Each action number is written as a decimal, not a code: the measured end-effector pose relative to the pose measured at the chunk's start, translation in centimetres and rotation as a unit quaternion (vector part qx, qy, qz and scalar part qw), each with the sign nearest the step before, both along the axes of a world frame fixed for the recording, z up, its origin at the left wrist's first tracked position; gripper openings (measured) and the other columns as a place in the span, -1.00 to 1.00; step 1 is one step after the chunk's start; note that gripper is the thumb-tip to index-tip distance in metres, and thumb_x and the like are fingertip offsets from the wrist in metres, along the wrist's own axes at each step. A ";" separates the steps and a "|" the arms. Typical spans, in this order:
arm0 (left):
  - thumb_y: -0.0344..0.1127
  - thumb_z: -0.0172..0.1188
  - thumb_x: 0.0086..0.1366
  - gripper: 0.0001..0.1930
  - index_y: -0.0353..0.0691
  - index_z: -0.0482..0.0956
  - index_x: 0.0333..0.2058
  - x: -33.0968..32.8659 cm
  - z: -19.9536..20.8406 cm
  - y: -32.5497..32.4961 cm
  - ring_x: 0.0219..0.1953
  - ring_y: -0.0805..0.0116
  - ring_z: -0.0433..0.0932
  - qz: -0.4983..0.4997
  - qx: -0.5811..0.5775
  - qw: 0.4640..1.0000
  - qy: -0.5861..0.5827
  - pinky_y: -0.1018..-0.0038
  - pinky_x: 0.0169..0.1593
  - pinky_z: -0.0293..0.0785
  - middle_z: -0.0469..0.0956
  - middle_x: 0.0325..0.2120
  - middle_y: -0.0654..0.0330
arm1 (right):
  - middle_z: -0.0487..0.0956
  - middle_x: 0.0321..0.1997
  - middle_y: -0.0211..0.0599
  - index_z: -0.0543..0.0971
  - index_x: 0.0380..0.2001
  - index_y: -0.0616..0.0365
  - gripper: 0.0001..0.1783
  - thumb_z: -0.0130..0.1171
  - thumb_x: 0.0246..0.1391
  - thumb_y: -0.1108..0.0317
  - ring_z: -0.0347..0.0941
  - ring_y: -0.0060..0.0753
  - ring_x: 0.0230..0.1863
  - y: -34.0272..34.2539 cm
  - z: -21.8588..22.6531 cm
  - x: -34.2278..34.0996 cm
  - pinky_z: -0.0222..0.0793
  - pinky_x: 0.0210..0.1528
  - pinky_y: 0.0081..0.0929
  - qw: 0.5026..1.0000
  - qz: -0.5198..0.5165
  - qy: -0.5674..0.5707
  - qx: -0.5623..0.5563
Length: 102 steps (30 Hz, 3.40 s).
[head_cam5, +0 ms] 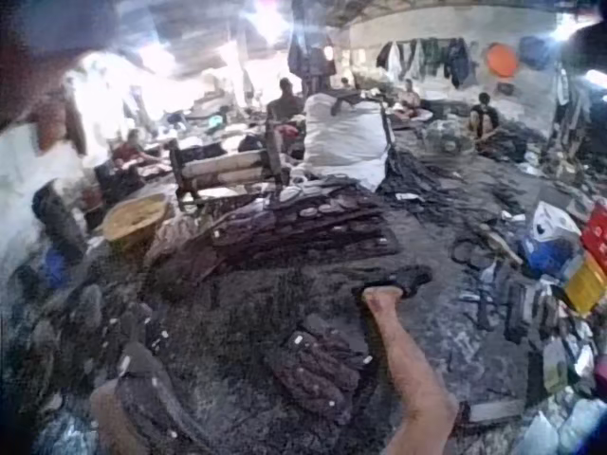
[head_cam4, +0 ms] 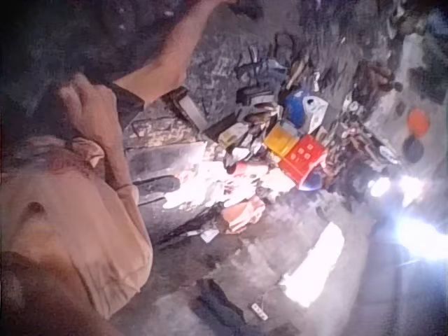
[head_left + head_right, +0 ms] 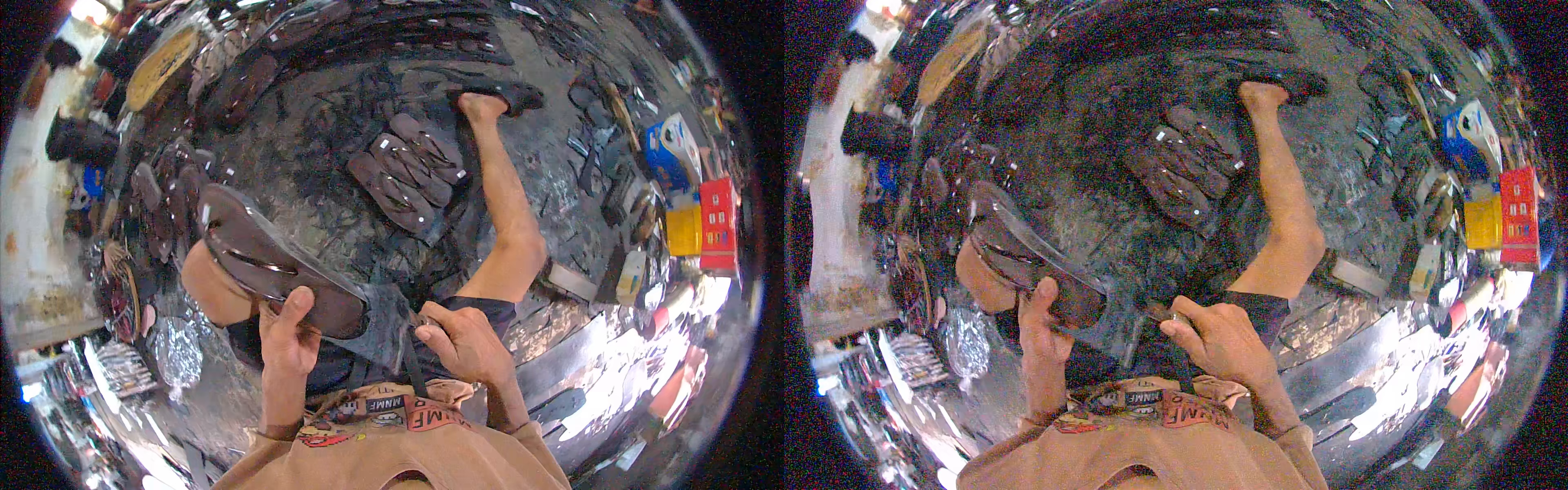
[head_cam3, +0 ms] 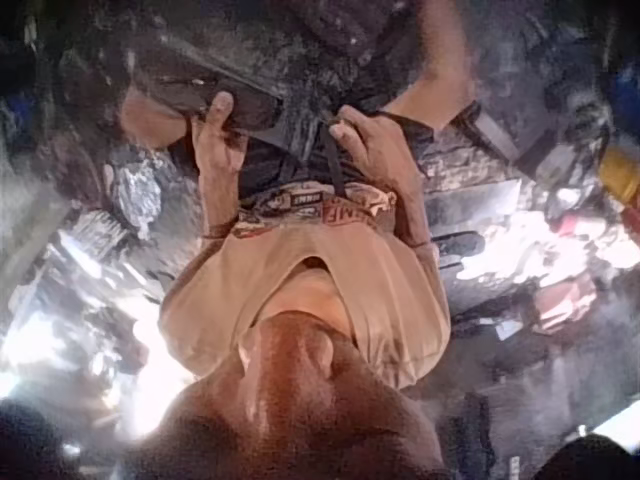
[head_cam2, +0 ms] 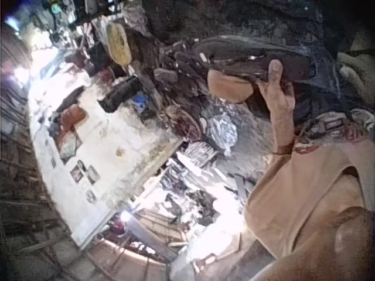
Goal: The person sits on the floor and repeatedly uses a knife to cut and trim the straps of brown flip-flops. They handle each sandal individually, cutting the strap material and placing the finished items on a nearby pile.
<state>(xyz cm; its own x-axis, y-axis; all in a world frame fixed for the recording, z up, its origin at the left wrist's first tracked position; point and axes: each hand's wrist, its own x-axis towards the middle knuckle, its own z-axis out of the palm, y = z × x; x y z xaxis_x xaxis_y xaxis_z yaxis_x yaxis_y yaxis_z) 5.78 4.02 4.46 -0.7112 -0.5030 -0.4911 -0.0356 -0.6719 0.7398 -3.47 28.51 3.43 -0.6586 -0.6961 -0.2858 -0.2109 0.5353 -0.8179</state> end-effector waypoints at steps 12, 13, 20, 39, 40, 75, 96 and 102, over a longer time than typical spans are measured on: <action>-0.16 0.25 0.26 -0.79 -0.09 0.56 -0.20 -9.5 1.2 -14.2 -0.17 0.19 0.59 0.203 0.041 0.961 0.183 0.15 0.00 0.57 0.61 -0.20 0.18 | 0.35 -0.61 -0.47 0.43 -0.27 0.07 -0.42 -0.17 0.38 -0.27 0.28 -0.59 -0.61 12.3 -10.0 -3.2 0.28 -0.57 -0.56 0.807 -0.544 0.135 -0.186; -0.05 0.25 0.27 -0.75 -0.06 0.53 -0.23 -11.2 -3.1 -15.4 -0.23 0.21 0.60 0.187 0.082 0.956 0.209 0.18 -0.07 0.58 0.60 -0.24 0.18 | 0.32 -0.62 -0.45 0.41 -0.32 0.07 -0.37 -0.22 0.37 -0.32 0.25 -0.56 -0.62 15.2 -6.9 -3.0 0.24 -0.60 -0.56 0.812 -0.545 0.021 -0.206; 0.10 0.61 -0.13 0.15 -0.32 0.08 0.28 -24.0 -28.7 18.1 0.35 -0.22 0.20 -0.080 -0.147 0.872 -0.461 0.00 0.41 0.16 0.22 0.25 -0.30 | 0.29 -0.56 -0.43 0.34 -0.36 0.01 -0.46 -0.06 0.34 -0.28 0.24 -0.49 -0.57 16.8 -3.4 -2.7 0.24 -0.50 -0.48 0.710 -0.642 0.113 -0.265; 0.03 0.55 0.02 -0.04 -0.71 0.31 0.11 -12.4 -18.7 -2.1 0.03 0.00 0.57 -0.064 -0.161 0.947 -0.271 0.15 0.10 0.50 0.52 0.01 -0.25 | 0.56 -0.39 0.12 0.40 -0.15 0.18 -0.67 0.05 0.36 0.10 0.50 0.30 -0.38 0.3 -6.3 2.3 0.34 -0.36 0.01 0.972 -0.211 -0.092 0.042; -0.02 0.57 0.02 -0.06 -0.71 0.32 0.10 -12.8 -16.4 -2.0 0.01 0.05 0.57 -0.059 -0.086 0.957 -0.269 0.15 0.06 0.53 0.53 -0.01 -0.20 | 0.56 -0.41 0.10 0.41 -0.16 0.18 -0.66 0.06 0.36 0.08 0.50 0.30 -0.38 0.2 -6.0 2.3 0.34 -0.36 0.01 0.972 -0.203 -0.107 0.054; -0.11 0.44 0.20 -0.49 -0.27 0.49 0.00 -12.2 -14.8 -2.1 -0.19 0.21 0.64 -0.089 0.036 0.979 -0.182 0.16 -0.13 0.63 0.63 -0.16 0.12 | 0.64 -0.30 0.31 0.58 -0.10 0.36 -0.41 0.08 0.29 -0.09 0.58 0.42 -0.24 -9.5 -10.1 -3.6 0.47 -0.12 0.16 0.963 -0.172 -0.088 0.188; 0.07 0.42 0.15 -0.52 -0.09 0.54 -0.10 -13.4 -14.1 -1.9 -0.24 0.42 0.59 -0.131 0.047 0.960 -0.245 0.42 -0.32 0.46 0.62 -0.24 0.32 | 0.59 -0.01 0.08 0.56 0.01 0.19 -0.56 0.24 -0.01 0.46 0.50 0.30 0.04 -9.2 -26.9 -6.3 0.38 0.10 0.17 0.958 -0.050 0.275 -0.065; 0.07 0.39 0.18 -0.50 -0.08 0.53 -0.03 -14.0 -13.3 -1.4 -0.20 0.42 0.57 -0.113 0.037 0.960 -0.253 0.40 -0.24 0.45 0.62 -0.19 0.32 | 0.57 0.13 -0.11 0.55 0.07 0.15 -0.56 0.18 0.11 0.31 0.46 0.14 0.18 -9.0 -27.1 -8.9 0.30 0.26 0.14 0.898 0.042 0.435 -0.043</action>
